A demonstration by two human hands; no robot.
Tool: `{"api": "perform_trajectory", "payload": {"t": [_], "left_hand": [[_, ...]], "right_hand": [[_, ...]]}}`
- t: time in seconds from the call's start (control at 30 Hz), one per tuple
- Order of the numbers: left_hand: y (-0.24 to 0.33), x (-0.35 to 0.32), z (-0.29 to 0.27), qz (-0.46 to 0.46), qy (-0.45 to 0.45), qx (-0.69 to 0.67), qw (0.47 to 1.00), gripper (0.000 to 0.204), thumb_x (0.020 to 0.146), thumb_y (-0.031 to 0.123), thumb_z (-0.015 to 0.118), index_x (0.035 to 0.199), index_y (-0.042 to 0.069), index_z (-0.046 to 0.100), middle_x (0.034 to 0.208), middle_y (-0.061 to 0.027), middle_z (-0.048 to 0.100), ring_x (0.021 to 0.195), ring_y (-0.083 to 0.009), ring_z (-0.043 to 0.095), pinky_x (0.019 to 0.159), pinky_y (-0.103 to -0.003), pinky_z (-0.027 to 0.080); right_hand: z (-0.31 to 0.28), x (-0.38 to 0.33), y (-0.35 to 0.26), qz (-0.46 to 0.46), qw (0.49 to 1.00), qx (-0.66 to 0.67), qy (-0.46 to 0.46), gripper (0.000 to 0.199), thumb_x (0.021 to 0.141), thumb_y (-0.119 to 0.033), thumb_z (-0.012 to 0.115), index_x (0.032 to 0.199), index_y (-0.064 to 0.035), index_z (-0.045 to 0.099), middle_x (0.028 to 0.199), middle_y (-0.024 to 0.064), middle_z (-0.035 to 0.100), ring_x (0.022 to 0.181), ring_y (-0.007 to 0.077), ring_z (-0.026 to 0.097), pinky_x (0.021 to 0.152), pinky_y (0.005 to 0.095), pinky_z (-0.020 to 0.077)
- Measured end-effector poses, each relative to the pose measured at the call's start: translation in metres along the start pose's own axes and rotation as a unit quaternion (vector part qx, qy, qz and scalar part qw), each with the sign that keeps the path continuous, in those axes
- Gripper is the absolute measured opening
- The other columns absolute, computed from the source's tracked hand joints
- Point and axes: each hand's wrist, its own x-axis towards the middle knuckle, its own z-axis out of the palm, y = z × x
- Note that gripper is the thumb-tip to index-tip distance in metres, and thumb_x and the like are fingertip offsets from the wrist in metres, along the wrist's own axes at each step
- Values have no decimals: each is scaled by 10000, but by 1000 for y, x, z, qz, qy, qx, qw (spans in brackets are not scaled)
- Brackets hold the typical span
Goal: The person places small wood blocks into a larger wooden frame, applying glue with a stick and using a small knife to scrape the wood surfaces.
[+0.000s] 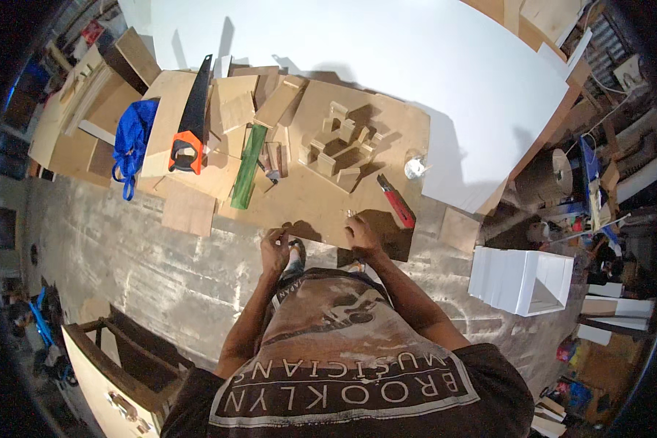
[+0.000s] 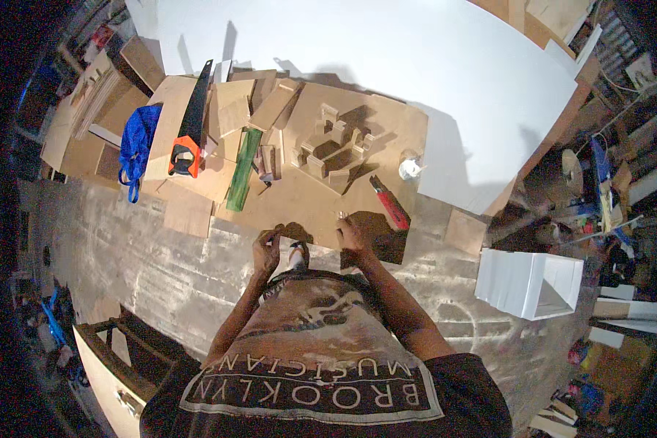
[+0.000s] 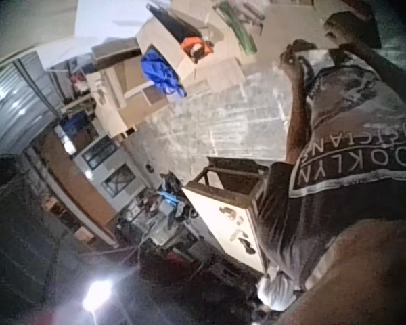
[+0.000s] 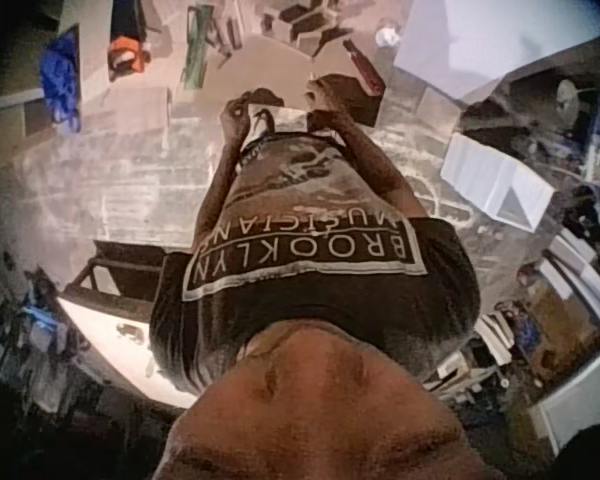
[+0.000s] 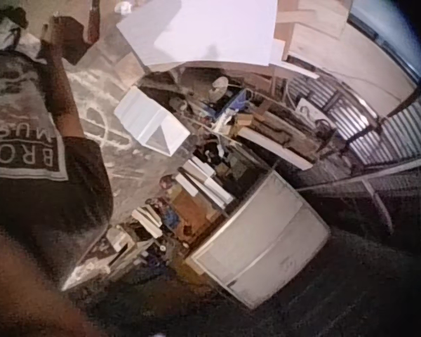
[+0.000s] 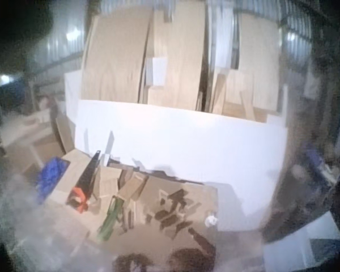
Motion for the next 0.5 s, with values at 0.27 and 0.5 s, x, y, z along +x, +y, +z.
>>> {"api": "perform_trajectory", "payload": {"t": [0.27,0.5], "left_hand": [[-15,25,-13,25,-41,7,999,151,915,64,648,1006,-41,709,933,-161,708,842,-247,690,741,-331,532],[-7,36,-8,-11,-96,-7,995,220,916,98,632,1070,-37,712,969,-228,723,843,-271,714,778,-346,553]], "right_hand": [[0,9,13,61,984,141,95,102,866,-81,621,925,-6,658,875,192,662,833,345,663,737,393,522],[-52,-4,46,93,969,55,221,104,837,-72,654,902,9,664,861,182,678,794,303,688,717,367,529]]}}
